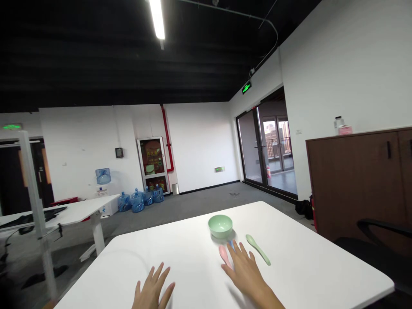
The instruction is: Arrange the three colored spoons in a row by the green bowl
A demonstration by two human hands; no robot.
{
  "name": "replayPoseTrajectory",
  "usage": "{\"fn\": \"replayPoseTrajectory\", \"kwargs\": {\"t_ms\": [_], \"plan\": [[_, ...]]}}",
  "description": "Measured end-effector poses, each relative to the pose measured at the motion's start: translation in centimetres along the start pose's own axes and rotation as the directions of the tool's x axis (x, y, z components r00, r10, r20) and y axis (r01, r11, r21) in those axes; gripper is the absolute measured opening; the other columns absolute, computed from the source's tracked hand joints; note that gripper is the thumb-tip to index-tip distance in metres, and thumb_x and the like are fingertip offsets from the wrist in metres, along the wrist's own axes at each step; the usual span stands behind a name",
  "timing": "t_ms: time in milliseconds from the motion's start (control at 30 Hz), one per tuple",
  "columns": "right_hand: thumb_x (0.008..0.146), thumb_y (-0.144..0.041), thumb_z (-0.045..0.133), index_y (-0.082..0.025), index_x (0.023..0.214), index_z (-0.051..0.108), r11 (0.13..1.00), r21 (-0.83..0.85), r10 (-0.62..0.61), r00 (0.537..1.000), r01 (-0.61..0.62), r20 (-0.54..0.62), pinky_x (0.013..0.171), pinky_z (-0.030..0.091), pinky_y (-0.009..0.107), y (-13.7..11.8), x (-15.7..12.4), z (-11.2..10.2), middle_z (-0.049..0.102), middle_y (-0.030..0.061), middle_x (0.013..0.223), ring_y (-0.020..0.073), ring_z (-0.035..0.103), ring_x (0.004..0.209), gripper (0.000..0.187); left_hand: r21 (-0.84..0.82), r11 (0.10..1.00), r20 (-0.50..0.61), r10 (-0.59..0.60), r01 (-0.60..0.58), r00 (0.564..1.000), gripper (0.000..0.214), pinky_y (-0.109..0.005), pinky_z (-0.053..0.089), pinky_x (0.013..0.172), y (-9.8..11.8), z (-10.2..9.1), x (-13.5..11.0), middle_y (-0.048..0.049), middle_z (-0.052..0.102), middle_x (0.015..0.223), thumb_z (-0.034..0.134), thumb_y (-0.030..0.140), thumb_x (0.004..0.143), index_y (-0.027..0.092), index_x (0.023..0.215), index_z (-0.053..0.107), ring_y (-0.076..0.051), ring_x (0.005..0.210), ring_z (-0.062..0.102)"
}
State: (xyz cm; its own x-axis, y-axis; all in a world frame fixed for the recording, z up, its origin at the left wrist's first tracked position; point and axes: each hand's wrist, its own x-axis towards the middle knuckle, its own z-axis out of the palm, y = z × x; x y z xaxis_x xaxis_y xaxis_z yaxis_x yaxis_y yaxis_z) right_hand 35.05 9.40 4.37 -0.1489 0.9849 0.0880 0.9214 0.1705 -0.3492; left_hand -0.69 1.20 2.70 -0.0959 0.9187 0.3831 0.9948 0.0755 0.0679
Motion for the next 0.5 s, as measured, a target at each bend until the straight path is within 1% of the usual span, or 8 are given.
{"fn": "replayPoseTrajectory", "kwargs": {"t_ms": [100, 233, 367, 500], "plan": [[0.128, -0.061, 0.057, -0.030, 0.208, 0.051, 1.000, 0.000, 0.008, 1.000, -0.008, 0.002, 0.167, 0.037, 0.071, -0.3, -0.2, -0.4, 0.035, 0.0127, 0.215, 0.0439, 0.033, 0.205, 0.086, -0.011, 1.000, 0.017, 0.006, -0.006, 1.000, 0.061, -0.083, 0.053, 0.147, 0.2, -0.6, 0.0, -0.0119, 0.068, 0.194, 0.047, 0.030, 0.124, 0.034, 0.178, 0.075, -0.046, 0.185, 0.058], [0.129, -0.061, 0.053, -0.026, 0.209, 0.049, 1.000, 0.004, 0.006, 1.000, -0.006, 0.015, 0.168, 0.036, 0.070, -0.4, -0.4, -1.0, 0.033, 0.0136, 0.215, 0.0429, 0.032, 0.206, 0.088, 0.000, 1.000, 0.057, 0.027, -0.027, 0.998, 0.064, -0.082, 0.052, 0.148, 0.3, -1.6, 0.1, -0.0141, 0.066, 0.195, 0.042, 0.030, 0.125, 0.031, 0.180, 0.072, -0.045, 0.187, 0.055], [0.127, -0.061, 0.052, -0.024, 0.209, 0.050, 1.000, 0.025, -0.008, 1.000, 0.007, 0.021, 0.167, 0.036, 0.074, -0.2, -0.6, -1.5, 0.034, 0.0152, 0.215, 0.0447, 0.033, 0.206, 0.089, -0.053, 0.998, 0.132, 0.025, -0.018, 0.991, 0.065, -0.082, 0.048, 0.151, 0.4, -2.4, 0.0, -0.0107, 0.061, 0.200, 0.042, 0.034, 0.124, 0.035, 0.184, 0.068, -0.041, 0.191, 0.049], [0.127, -0.057, 0.054, -0.024, 0.209, 0.050, 1.000, 0.026, -0.003, 1.000, 0.003, 0.026, 0.167, 0.035, 0.075, -0.2, -0.9, -1.7, 0.035, 0.0163, 0.214, 0.0449, 0.033, 0.206, 0.088, -0.051, 0.998, 0.100, 0.029, -0.024, 0.995, 0.068, -0.084, 0.046, 0.151, 0.6, -2.5, -0.1, -0.0157, 0.061, 0.199, 0.036, 0.034, 0.124, 0.028, 0.182, 0.070, -0.043, 0.191, 0.049]]}}
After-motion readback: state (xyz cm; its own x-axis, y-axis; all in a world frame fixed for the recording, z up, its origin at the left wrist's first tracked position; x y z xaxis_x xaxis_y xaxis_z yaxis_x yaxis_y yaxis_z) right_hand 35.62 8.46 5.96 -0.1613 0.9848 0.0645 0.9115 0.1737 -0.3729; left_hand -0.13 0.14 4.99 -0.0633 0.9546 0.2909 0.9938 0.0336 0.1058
